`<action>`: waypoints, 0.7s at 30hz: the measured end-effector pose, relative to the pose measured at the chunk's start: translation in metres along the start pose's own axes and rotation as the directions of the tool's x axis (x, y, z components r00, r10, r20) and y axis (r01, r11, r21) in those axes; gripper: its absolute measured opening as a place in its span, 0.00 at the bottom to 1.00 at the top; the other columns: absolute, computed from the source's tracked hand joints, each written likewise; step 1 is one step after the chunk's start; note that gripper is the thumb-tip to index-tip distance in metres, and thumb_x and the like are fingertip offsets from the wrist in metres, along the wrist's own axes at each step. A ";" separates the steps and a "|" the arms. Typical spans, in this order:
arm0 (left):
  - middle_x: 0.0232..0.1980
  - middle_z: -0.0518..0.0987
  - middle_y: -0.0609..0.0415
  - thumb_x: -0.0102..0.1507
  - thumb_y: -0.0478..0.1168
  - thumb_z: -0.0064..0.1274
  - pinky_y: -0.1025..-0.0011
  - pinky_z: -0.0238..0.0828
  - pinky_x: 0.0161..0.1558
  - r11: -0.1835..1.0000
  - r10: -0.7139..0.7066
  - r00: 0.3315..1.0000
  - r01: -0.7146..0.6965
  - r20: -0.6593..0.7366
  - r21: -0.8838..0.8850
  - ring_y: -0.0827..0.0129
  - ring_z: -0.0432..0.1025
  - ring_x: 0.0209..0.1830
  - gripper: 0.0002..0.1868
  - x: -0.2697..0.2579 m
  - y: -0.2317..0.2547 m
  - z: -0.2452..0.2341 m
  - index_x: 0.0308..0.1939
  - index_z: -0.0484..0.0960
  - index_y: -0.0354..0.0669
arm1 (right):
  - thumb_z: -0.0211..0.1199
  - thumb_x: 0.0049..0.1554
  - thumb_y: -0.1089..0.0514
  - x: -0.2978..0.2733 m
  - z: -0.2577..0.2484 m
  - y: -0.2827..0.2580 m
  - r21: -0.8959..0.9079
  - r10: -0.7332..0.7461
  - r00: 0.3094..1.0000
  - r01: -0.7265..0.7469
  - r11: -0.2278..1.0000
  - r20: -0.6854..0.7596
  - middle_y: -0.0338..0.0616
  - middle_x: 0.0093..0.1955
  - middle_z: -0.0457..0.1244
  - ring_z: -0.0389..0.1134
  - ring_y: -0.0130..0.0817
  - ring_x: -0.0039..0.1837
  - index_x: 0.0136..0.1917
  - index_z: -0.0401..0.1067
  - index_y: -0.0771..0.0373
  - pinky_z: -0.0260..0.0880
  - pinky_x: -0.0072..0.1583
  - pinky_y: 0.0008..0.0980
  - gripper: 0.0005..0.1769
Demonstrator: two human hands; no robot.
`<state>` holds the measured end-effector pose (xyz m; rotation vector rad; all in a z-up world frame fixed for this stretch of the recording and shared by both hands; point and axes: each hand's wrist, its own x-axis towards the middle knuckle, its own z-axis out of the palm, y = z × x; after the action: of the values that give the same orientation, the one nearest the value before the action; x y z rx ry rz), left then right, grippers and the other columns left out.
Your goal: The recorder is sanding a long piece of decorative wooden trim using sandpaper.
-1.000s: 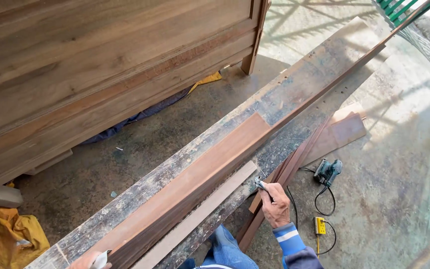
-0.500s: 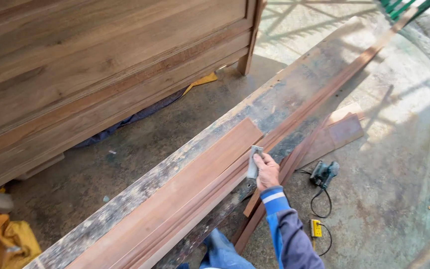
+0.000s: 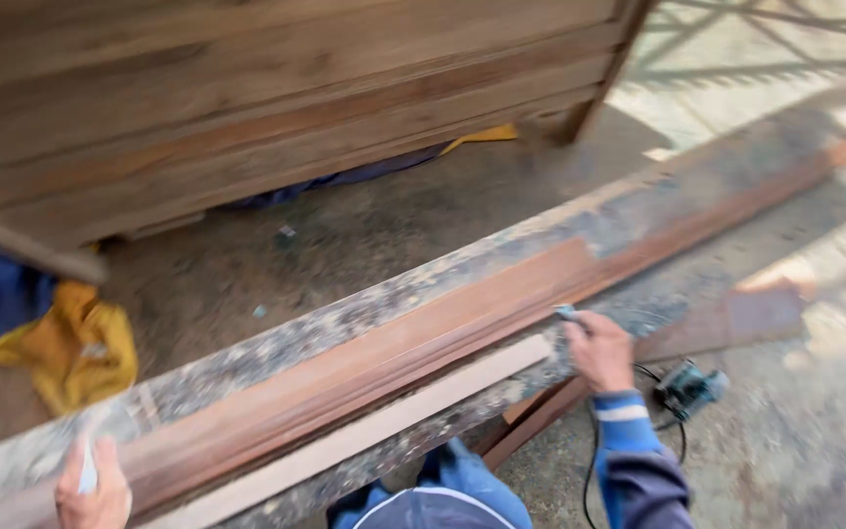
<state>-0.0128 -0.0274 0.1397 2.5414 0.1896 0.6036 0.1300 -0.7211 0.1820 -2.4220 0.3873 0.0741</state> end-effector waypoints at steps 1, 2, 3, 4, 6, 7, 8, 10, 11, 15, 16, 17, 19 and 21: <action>0.63 0.77 0.38 0.78 0.35 0.44 0.51 0.63 0.68 0.998 -0.051 0.998 0.052 -0.030 0.043 0.42 0.70 0.65 0.15 0.020 0.012 -0.004 0.69 0.74 0.40 | 0.64 0.57 0.57 -0.002 0.001 0.005 -0.071 -0.094 0.988 0.086 0.994 -0.120 0.51 0.46 0.69 0.72 0.45 0.47 0.51 0.79 0.62 0.71 0.51 0.40 0.11; 0.63 0.77 0.38 0.79 0.35 0.44 0.51 0.63 0.68 0.993 -0.091 0.994 0.096 -0.067 0.068 0.42 0.70 0.65 0.15 0.045 0.027 -0.001 0.69 0.74 0.39 | 0.65 0.58 0.60 0.001 -0.004 0.012 -0.150 -0.196 0.948 0.162 0.975 -0.250 0.51 0.49 0.68 0.70 0.47 0.51 0.52 0.78 0.62 0.70 0.54 0.42 0.09; 0.63 0.77 0.38 0.79 0.35 0.44 0.51 0.63 0.68 0.986 -0.122 0.989 0.131 -0.089 0.100 0.42 0.70 0.65 0.15 0.037 0.032 0.000 0.69 0.74 0.39 | 0.65 0.58 0.60 0.007 0.005 -0.002 -0.137 -0.225 0.951 0.199 0.970 -0.213 0.51 0.49 0.68 0.70 0.47 0.51 0.52 0.78 0.62 0.70 0.54 0.42 0.09; 0.70 0.75 0.40 0.76 0.34 0.44 0.44 0.56 0.74 0.976 -0.078 0.996 0.087 -0.049 0.198 0.45 0.66 0.74 0.18 0.035 0.037 0.010 0.69 0.75 0.44 | 0.65 0.59 0.60 0.009 0.008 -0.013 -0.162 -0.280 0.941 0.251 0.954 -0.191 0.50 0.48 0.67 0.69 0.46 0.51 0.53 0.78 0.61 0.69 0.53 0.42 0.08; 0.77 0.72 0.43 0.73 0.33 0.45 0.37 0.49 0.80 0.953 -0.055 0.998 0.054 -0.005 0.297 0.47 0.61 0.82 0.21 0.019 0.047 0.043 0.70 0.75 0.49 | 0.65 0.60 0.61 0.015 0.022 -0.023 -0.185 -0.342 0.927 0.313 0.931 -0.154 0.48 0.48 0.66 0.68 0.46 0.51 0.54 0.78 0.61 0.68 0.53 0.42 0.08; 0.79 0.65 0.42 0.69 0.36 0.48 0.34 0.45 0.78 0.941 -0.083 0.990 0.042 0.109 0.337 0.46 0.56 0.82 0.26 0.005 0.051 0.066 0.73 0.70 0.49 | 0.66 0.58 0.62 0.019 0.033 -0.021 -0.197 -0.420 0.906 0.402 0.894 -0.056 0.47 0.47 0.66 0.67 0.45 0.50 0.53 0.78 0.60 0.67 0.52 0.42 0.08; 0.81 0.59 0.42 0.65 0.39 0.51 0.30 0.40 0.76 0.929 -0.113 0.967 0.023 0.226 0.368 0.45 0.52 0.82 0.33 -0.009 0.056 0.091 0.76 0.66 0.49 | 0.66 0.57 0.62 0.021 0.043 -0.019 -0.202 -0.486 0.873 0.484 0.851 0.041 0.46 0.46 0.65 0.66 0.45 0.50 0.52 0.78 0.60 0.66 0.52 0.42 0.09; 0.81 0.58 0.43 0.65 0.41 0.51 0.29 0.39 0.75 0.913 -0.169 0.957 0.061 0.237 0.405 0.45 0.51 0.82 0.34 -0.017 0.078 0.111 0.76 0.64 0.51 | 0.66 0.54 0.63 0.018 0.062 -0.027 -0.175 -0.540 0.830 0.557 0.812 0.138 0.45 0.46 0.66 0.65 0.45 0.50 0.51 0.78 0.61 0.66 0.52 0.42 0.10; 0.82 0.58 0.45 0.65 0.43 0.51 0.28 0.38 0.75 0.895 -0.211 0.946 0.085 0.245 0.439 0.45 0.51 0.82 0.35 -0.021 0.089 0.122 0.77 0.63 0.52 | 0.66 0.52 0.63 0.017 0.071 -0.030 -0.139 -0.586 0.780 0.619 0.773 0.218 0.45 0.45 0.66 0.65 0.45 0.49 0.50 0.78 0.61 0.65 0.52 0.43 0.11; 0.82 0.58 0.45 0.64 0.46 0.52 0.27 0.37 0.73 0.857 -0.299 0.928 0.160 0.221 0.489 0.43 0.50 0.82 0.36 -0.007 0.100 0.122 0.77 0.63 0.54 | 0.65 0.50 0.66 0.012 0.100 -0.049 -0.021 -0.643 0.691 0.687 0.727 0.331 0.45 0.45 0.66 0.65 0.45 0.49 0.52 0.78 0.61 0.65 0.52 0.43 0.15; 0.82 0.58 0.45 0.62 0.46 0.53 0.27 0.36 0.73 0.861 -0.277 0.927 0.122 0.254 0.493 0.43 0.49 0.82 0.37 -0.002 0.099 0.119 0.77 0.63 0.54 | 0.65 0.49 0.67 0.010 0.112 -0.056 0.046 -0.693 0.627 0.729 0.683 0.355 0.44 0.46 0.66 0.65 0.45 0.50 0.52 0.77 0.61 0.66 0.52 0.43 0.16; 0.82 0.57 0.44 0.61 0.46 0.54 0.27 0.36 0.74 0.865 -0.254 0.923 0.084 0.288 0.495 0.43 0.49 0.82 0.39 0.004 0.100 0.115 0.77 0.64 0.55 | 0.65 0.48 0.68 0.008 0.123 -0.063 0.115 -0.740 0.559 0.764 0.635 0.374 0.44 0.46 0.66 0.65 0.44 0.50 0.53 0.77 0.61 0.66 0.52 0.43 0.17; 0.82 0.57 0.45 0.60 0.45 0.54 0.28 0.35 0.75 0.878 -0.241 0.919 0.069 0.313 0.473 0.43 0.49 0.82 0.40 0.006 0.097 0.112 0.77 0.64 0.55 | 0.63 0.44 0.69 -0.008 0.158 -0.090 0.223 -0.798 0.440 0.800 0.556 0.412 0.47 0.48 0.65 0.65 0.46 0.52 0.54 0.75 0.63 0.67 0.53 0.44 0.22; 0.82 0.57 0.46 0.59 0.44 0.55 0.29 0.35 0.76 0.895 -0.223 0.916 0.055 0.335 0.444 0.43 0.48 0.82 0.40 0.004 0.096 0.113 0.77 0.64 0.55 | 0.62 0.40 0.70 -0.024 0.186 -0.114 0.327 -0.845 0.313 0.819 0.471 0.434 0.49 0.50 0.64 0.65 0.48 0.54 0.55 0.74 0.65 0.68 0.55 0.46 0.27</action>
<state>0.0441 -0.1597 0.1038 2.9704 0.4022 -0.0049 0.1499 -0.5140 0.1127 -2.1056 -1.1688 0.2816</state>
